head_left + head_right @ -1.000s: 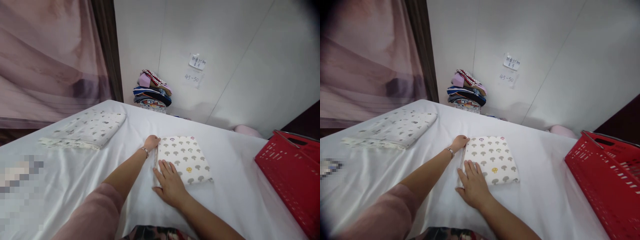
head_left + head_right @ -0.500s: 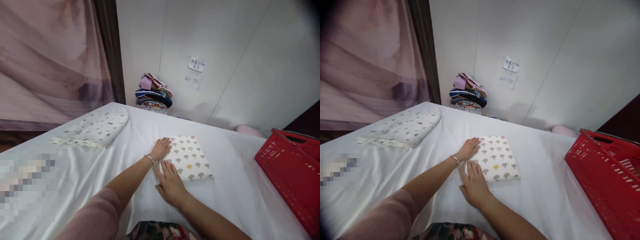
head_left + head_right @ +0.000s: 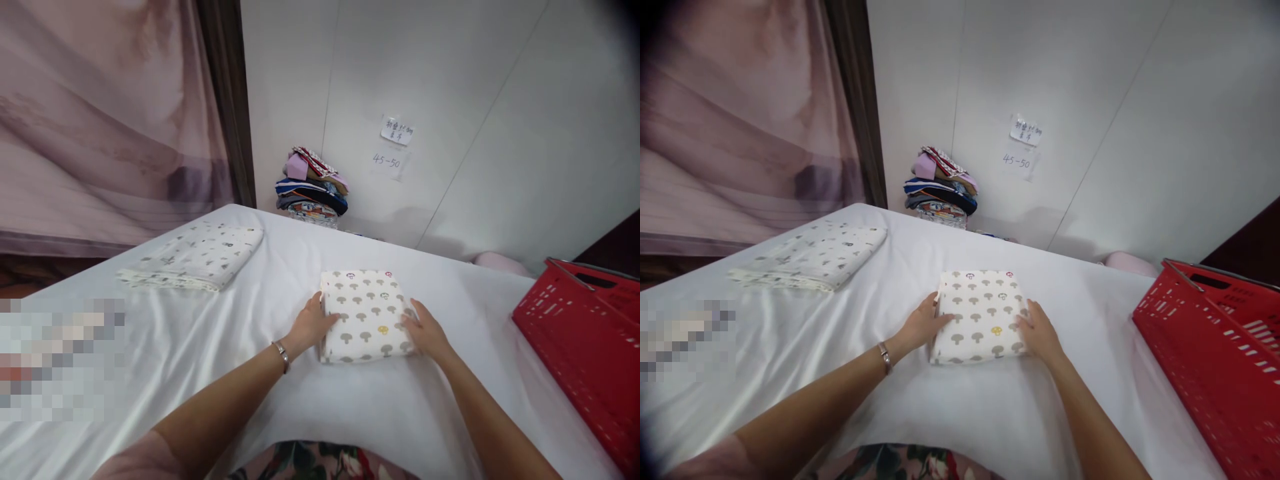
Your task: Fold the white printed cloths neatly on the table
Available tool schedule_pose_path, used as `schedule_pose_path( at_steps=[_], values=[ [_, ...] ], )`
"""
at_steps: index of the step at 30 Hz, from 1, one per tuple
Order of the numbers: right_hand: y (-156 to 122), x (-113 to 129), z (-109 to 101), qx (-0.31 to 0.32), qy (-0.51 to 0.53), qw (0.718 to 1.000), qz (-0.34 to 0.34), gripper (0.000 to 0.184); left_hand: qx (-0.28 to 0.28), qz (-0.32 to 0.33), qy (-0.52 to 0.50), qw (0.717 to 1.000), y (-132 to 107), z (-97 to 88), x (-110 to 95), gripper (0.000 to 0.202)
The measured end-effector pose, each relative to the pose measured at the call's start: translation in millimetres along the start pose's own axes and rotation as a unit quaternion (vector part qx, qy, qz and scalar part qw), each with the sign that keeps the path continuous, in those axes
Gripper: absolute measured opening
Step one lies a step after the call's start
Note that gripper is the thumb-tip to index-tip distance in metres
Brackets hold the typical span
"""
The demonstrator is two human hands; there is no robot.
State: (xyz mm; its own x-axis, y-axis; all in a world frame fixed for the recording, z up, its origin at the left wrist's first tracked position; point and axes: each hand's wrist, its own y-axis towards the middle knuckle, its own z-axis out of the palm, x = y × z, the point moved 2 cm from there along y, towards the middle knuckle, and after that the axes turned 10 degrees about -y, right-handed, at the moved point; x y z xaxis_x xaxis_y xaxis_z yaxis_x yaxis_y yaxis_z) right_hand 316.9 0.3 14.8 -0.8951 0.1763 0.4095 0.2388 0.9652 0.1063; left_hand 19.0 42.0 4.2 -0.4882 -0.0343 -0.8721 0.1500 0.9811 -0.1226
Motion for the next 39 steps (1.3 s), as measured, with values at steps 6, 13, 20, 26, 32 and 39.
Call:
schedule_pose_path(
  at_steps=[6, 13, 20, 26, 32, 39],
  values=[
    [-1.8, -6.3, 15.7, 0.028, 0.143, 0.980, 0.137, 0.068, -0.030, 0.030, -0.026, 0.999, 8.9, 1.2, 1.7, 0.070],
    [-82.0, 38.3, 18.9, 0.215, 0.229, 0.949, -0.016, 0.067, -0.027, 0.046, 0.070, 0.996, 64.7, -54.2, 7.2, 0.053],
    [-31.5, 33.1, -7.6, 0.022, 0.052, 0.994, -0.089, 0.038, -0.040, 0.020, 0.114, 0.993, 40.9, -62.2, 14.7, 0.044],
    [56.3, 44.2, 11.2, 0.055, -0.069, 0.992, -0.095, 0.044, -0.069, 0.010, 0.099, 0.993, 24.2, -58.1, 19.4, 0.040],
    [78.4, 47.2, 23.5, 0.156, -0.116, 0.979, -0.062, 0.049, -0.065, 0.042, 0.046, 0.996, 56.5, -64.8, 16.0, 0.027],
    [29.6, 25.7, 25.0, 0.192, -0.048, 0.980, -0.024, 0.048, -0.091, 0.013, -0.028, 0.995, 94.4, -69.0, 20.6, 0.038]
  ],
)
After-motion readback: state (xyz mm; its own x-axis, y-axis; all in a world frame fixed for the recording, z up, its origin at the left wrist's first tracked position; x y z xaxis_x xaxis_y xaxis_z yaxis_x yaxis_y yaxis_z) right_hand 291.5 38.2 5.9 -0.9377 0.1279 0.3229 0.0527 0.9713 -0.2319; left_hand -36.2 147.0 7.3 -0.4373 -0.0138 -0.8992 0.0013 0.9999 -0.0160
